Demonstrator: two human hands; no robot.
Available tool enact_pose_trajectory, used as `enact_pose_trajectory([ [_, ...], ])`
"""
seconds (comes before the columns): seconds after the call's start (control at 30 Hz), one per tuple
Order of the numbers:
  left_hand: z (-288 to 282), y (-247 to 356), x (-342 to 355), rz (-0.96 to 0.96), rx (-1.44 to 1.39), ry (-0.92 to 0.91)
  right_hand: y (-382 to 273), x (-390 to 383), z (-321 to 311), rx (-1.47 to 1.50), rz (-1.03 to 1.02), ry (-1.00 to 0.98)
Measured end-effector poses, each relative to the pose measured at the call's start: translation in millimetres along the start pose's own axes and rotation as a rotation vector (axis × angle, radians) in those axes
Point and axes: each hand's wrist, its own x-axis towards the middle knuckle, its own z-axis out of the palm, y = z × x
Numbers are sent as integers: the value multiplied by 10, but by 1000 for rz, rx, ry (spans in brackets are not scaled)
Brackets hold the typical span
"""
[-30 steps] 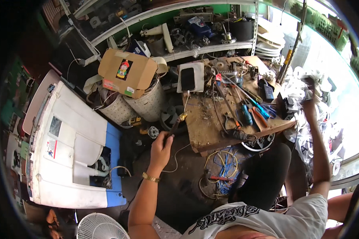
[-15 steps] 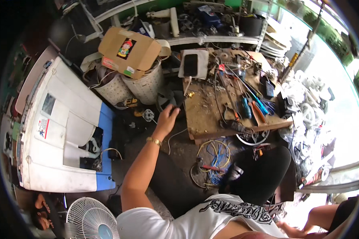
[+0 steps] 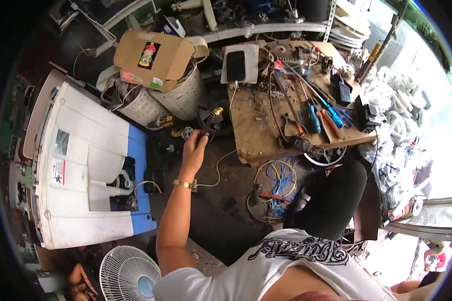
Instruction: The person prepares a copper pipe with a brass fitting by using pliers to adjust the pipe and then using a hacksaw to cut the pipe to the desired length. The person also handles a bundle of blue wires and a hammer at the end of the video.
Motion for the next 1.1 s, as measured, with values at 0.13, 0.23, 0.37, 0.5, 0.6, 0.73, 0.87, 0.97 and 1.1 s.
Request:
enact_pose_trajectory([
  [0.13, 117, 129, -126, -90, -84, -19, -226, -46, -30, -89, -52, 9],
  [0.23, 139, 323, -42, -20, -55, -54, -1479, -258, -2, -28, -345, 30],
  [0.37, 418, 759, 238, -34, -271, -73, -3327, -1066, 1, 224, -857, -24],
  [0.5, 489, 785, 329, -80, -453, -72, -4027, -1264, 300, 234, -959, 10],
  [0.6, 421, 544, 239, -186, -448, -52, -4116, -1310, 446, 230, -970, -16],
  [0.73, 428, 514, 240, -169, -456, -20, -4195, -1284, 323, 358, -975, 16],
  [0.87, 479, 473, 248, -83, -377, -38, -3991, -824, 263, 378, -972, 207],
  [0.97, 517, 477, 187, -100, -349, -76, -3859, -413, 216, 339, -808, 242],
  [1.1, 601, 480, 194, 20, -187, -94, -3673, -3, 315, 365, -808, 377],
])
